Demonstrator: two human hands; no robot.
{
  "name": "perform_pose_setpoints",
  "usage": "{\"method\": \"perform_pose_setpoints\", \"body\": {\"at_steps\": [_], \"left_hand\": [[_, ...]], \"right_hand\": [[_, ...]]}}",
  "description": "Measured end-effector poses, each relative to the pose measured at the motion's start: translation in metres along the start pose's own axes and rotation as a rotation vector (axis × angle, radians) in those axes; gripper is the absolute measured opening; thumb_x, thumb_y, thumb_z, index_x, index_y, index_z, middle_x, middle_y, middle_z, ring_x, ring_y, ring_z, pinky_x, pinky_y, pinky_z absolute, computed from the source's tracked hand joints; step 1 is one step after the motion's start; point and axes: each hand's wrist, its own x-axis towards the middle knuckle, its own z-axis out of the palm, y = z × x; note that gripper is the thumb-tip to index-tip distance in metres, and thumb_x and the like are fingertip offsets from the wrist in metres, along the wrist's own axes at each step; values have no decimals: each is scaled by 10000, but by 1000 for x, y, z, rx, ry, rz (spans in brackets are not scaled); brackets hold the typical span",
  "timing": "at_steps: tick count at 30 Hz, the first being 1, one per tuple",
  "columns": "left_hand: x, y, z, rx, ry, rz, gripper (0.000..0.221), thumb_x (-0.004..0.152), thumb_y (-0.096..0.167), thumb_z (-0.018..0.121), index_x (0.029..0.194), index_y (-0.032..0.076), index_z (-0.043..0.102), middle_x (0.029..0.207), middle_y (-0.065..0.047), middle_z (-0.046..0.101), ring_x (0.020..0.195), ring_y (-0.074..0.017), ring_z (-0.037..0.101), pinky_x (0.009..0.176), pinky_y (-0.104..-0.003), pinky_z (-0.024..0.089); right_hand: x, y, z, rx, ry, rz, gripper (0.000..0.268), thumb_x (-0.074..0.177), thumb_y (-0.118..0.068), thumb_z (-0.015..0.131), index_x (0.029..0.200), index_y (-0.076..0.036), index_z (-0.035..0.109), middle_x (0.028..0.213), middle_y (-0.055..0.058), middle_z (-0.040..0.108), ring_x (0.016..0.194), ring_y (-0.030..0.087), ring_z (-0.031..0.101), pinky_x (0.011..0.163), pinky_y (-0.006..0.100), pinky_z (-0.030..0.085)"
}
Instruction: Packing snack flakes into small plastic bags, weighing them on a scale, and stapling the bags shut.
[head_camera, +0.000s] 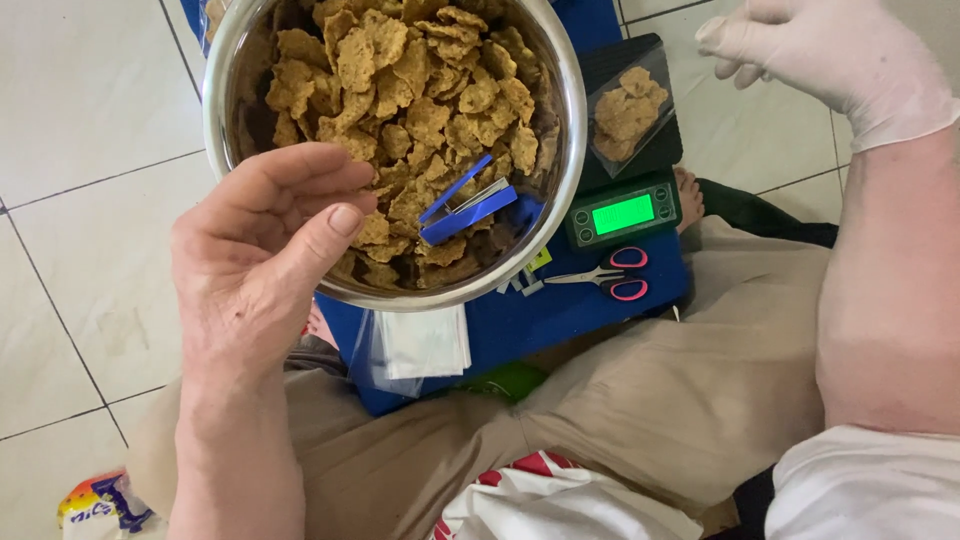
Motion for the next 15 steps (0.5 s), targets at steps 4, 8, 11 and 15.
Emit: {"method": "perform_pose_setpoints", "body": {"at_steps": [4, 8, 11, 15], "left_hand": [[-1, 2, 2, 6, 12, -1, 380, 945, -33, 689, 1312, -60, 596, 1181, -186, 713, 1054, -207, 714, 980, -270, 617], [-1, 1, 1, -7, -9, 3, 386, 948, -34, 684, 1321, -61, 590, 1194, -188, 713, 1060, -198, 708, 983, -261, 608], [-1, 1, 1, -22, -19, 4, 385, 948, -38, 681, 1321, -64, 590, 1193, -188, 712, 1054, -196, 703, 984, -263, 604], [0, 2, 1, 14, -30, 22, 399, 941, -32, 689, 1324, -67, 583, 1191, -197, 713, 1061, -212, 712, 982, -273, 613]], "right_hand": [[-4, -4, 3, -40, 23, -37, 395, 1105, -329, 642, 1223, 27, 764, 1021, 170, 744, 871, 279, 698, 795, 383, 526], [-3, -3, 3, -50, -1, -39, 282, 1043, -275, 700, 1168, -37, 785, 962, 106, 725, 858, 218, 644, 772, 343, 482], [1, 1, 4, -78, -6, -25, 253, 1009, -269, 732, 1130, -55, 793, 929, 72, 706, 822, 197, 600, 729, 331, 459], [2, 4, 4, -53, -11, 17, 254, 1003, -290, 767, 1106, -59, 791, 852, 60, 660, 715, 183, 522, 608, 306, 395]]}}
